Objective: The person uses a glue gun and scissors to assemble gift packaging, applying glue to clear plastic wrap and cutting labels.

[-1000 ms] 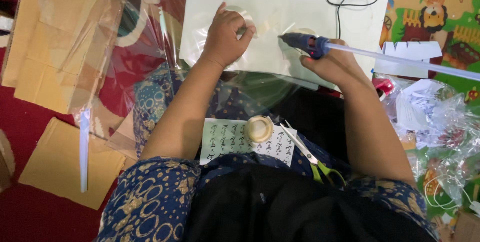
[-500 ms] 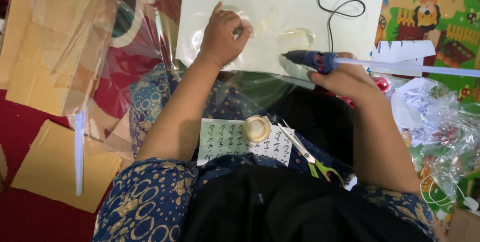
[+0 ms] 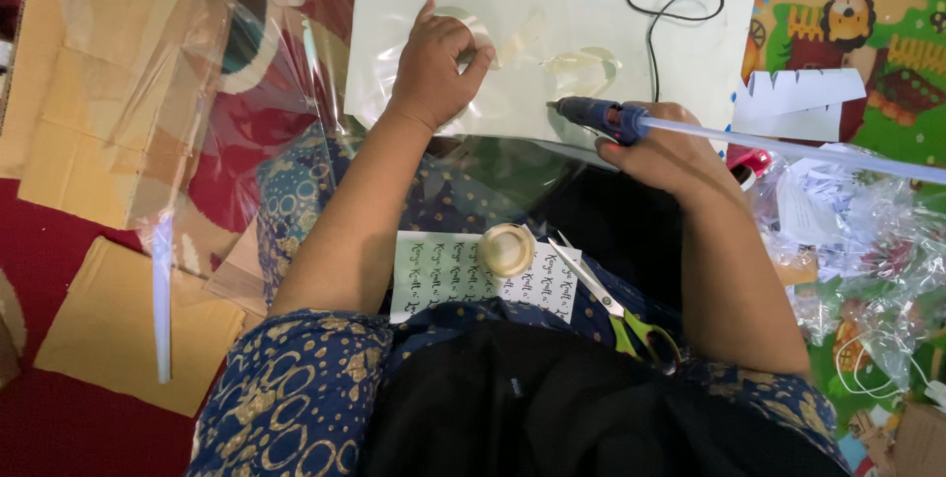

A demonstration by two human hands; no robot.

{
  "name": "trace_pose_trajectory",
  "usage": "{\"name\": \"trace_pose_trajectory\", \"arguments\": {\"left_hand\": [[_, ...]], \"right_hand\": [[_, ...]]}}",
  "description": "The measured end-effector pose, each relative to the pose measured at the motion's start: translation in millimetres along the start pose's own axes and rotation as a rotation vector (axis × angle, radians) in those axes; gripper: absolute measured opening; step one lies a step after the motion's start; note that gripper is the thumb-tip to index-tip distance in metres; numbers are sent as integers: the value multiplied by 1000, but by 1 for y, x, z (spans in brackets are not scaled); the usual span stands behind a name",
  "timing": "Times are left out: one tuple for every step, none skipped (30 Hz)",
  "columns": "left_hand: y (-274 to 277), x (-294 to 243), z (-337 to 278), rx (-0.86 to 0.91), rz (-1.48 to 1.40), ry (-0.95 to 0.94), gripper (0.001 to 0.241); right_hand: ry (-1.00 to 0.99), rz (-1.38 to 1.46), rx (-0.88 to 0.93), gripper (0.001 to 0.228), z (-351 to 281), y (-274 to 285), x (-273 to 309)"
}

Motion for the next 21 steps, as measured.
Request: {"name": "trace_pose_trajectory", "arguments": {"left_hand": [[0,0,0,0,0,0,24],[0,-1,0,-2,-3,0,22],[0,-1,0,-6,-7,0,21],[0,0,-1,-7,-6,-1,21],[-1,2,-1,-12,-5,-5,24],[-2,3,-1,-17,-3,-9,27],[0,1,0,-16,-6,-10,27],[1,-1,1,-7,-3,-4,22],[1,-3,1,4,-1,3,18],[0,-3,1,7,-3,2,18],[0,-2,0,5,0,1,21],[1,-1,0,3,3,-1,23],[1,-1,0,5,5,-1,23],[1,-1,0,5,-1,1,23],[0,0,-1,4,-8,3,23],[1,-1,-1,5,-7,2,23],[1,-2,0,9,-8,11,20],[1,-2,0,13,-10,19,17],[1,-3,0,11,-10,19,17],[2,-3,0,8,-6,13,18],[1,-4,0,8,-3,7,18]], "right_hand": [[0,1,0,26,1,0,-2],[-5,-47,-3,28,1,1,-5],[-9,-96,-8,32,2,1,-7],[-9,-96,-9,32,-1,4,-7],[-66,-33,-4,27,-4,7,-10],[-123,31,1,23,-7,9,-13],[-125,31,0,23,-7,8,-13],[-107,19,-6,24,-7,8,-12],[-88,10,-9,26,-7,7,-11],[-92,11,-8,26,-3,2,-13],[-36,-28,-20,27,1,-2,-10],[20,-66,-31,29,5,-7,-8],[21,-64,-31,29,3,-4,-5],[-7,-42,-9,28,0,-2,-3],[-36,-21,14,26,-2,0,-1],[-35,-19,14,26,-2,0,-5],[-42,-17,0,27,-2,1,-9],[-48,-15,-13,27,-1,2,-13],[-48,-16,-14,27,-4,4,-12],[-110,37,-3,28,-6,6,-15],[-174,92,10,30,-9,7,-18]]}}
Point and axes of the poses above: each hand's wrist, its own z-axis towards the middle knuckle, its own y-axis out of the back of the hand, x = y × z, the point moved 5 cm from there along z, towards the middle knuckle, and after that the axes turned 10 degrees about -z, right-handed, at the moved point
